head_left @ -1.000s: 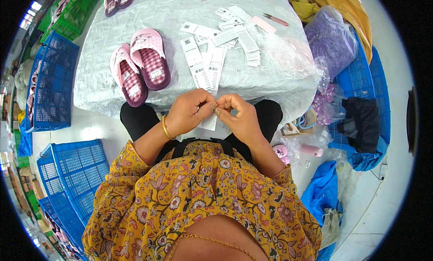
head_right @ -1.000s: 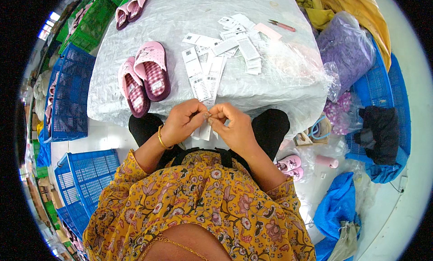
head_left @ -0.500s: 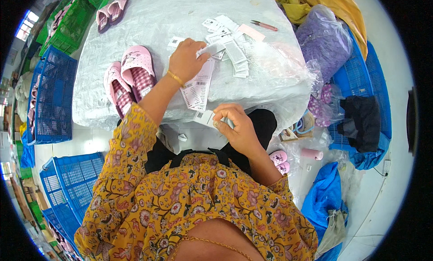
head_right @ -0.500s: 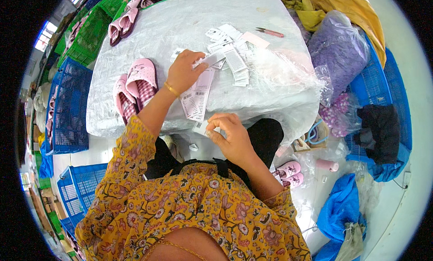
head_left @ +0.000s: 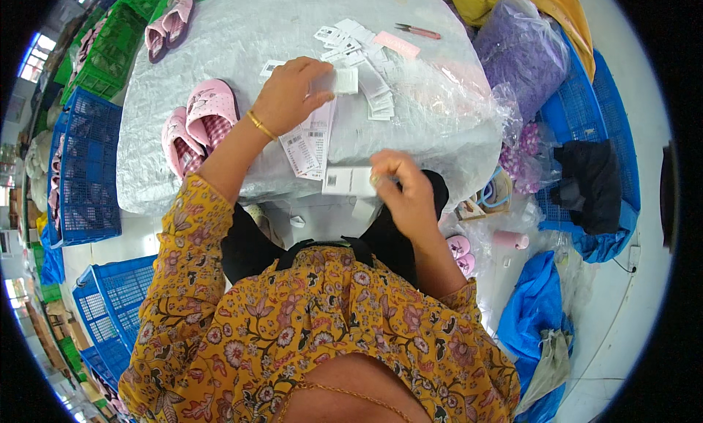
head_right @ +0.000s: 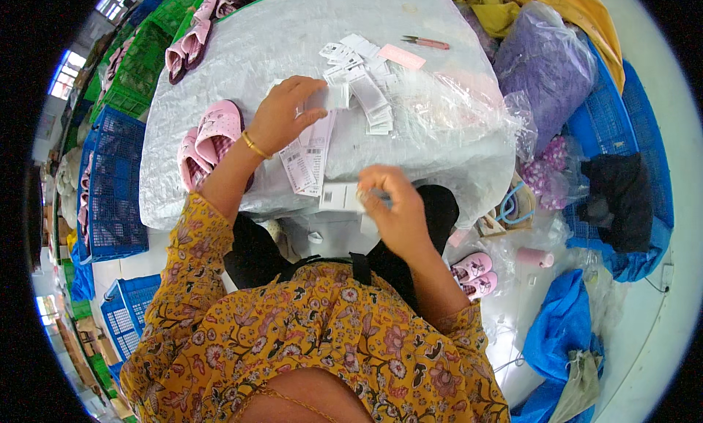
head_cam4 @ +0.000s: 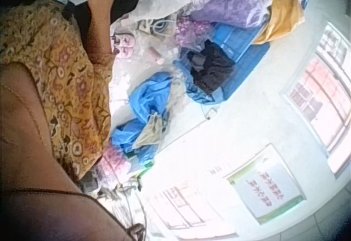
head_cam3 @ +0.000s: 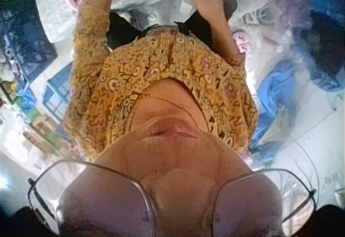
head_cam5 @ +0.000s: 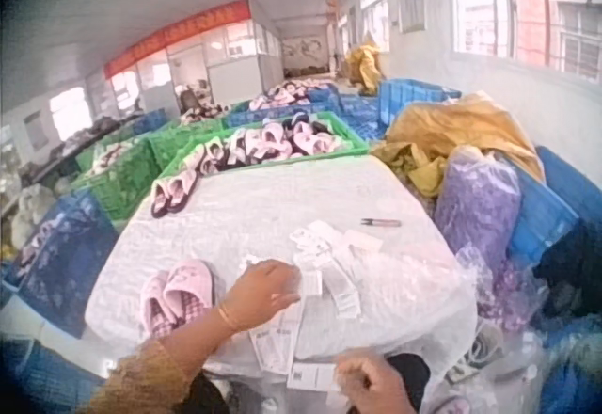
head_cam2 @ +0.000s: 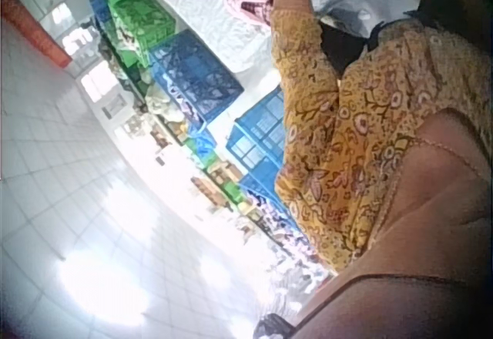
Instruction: The person sits at a table and attaches price tags to pink slippers by hand. They pick up tags, peel them, and affix them to the slippers, then place the finished pairs into a green crate. The person later walks through the warehouse and hands the slippers to another worker.
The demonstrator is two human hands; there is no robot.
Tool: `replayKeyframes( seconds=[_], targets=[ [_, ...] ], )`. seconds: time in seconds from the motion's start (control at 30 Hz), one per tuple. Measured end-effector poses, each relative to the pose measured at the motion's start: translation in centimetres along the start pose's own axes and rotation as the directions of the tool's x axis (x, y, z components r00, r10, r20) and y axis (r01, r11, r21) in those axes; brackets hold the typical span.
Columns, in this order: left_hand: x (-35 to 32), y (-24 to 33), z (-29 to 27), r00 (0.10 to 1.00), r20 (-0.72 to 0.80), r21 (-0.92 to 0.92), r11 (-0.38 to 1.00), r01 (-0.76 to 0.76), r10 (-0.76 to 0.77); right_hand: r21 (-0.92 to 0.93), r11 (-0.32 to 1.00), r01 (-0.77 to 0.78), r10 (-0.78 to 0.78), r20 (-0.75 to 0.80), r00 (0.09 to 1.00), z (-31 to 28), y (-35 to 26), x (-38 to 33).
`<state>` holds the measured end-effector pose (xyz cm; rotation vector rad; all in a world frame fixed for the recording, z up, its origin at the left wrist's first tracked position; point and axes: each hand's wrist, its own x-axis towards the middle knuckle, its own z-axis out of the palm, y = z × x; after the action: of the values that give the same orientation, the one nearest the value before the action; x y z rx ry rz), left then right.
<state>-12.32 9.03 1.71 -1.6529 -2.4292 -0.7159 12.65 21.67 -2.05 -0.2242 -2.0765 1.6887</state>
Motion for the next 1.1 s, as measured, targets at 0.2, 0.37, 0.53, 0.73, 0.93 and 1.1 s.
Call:
replayKeyframes(
  seconds=[0.2, 0.37, 0.53, 0.73, 0.93, 1.1],
  targets=[
    [-2.6, 5.5, -3.0, 0.946, 0.118, 0.024, 0.952, -0.306, 0.301, 0.217, 0.974, -0.063, 0.092, -0.123, 0.988, 0.7, 0.1, 2.2],
    [-4.0, 7.0, -2.8, 0.985, -0.057, -0.145, 0.975, -0.168, 0.161, 0.099, 0.989, -0.11, 0.127, -0.185, 0.975, 2.1, -0.4, 2.1],
    [-7.6, 7.0, 0.6, 0.852, 0.24, -0.87, 0.287, 0.402, -0.466, 0.178, 0.976, -0.124, 0.164, -0.235, 0.958, 3.1, -0.4, 1.1],
    [-8.8, 8.3, 1.9, 0.773, 0.192, -0.92, 0.165, 0.357, -0.604, -0.021, 0.999, -0.047, 0.042, -0.223, 0.974, 2.8, -0.5, 0.3],
    [-8.8, 8.7, 0.1, 0.888, -0.07, -0.655, 0.692, 0.303, -0.455, 0.006, 0.998, -0.066, 0.066, -0.119, 0.991, 2.2, -3.1, -0.6],
    [-8.8, 9.7, -0.6, 0.956, -0.213, -0.432, 0.897, 0.091, -0.199, 0.004, 0.991, -0.13, 0.13, -0.057, 0.99, 3.2, -4.4, 0.7]
  ],
)
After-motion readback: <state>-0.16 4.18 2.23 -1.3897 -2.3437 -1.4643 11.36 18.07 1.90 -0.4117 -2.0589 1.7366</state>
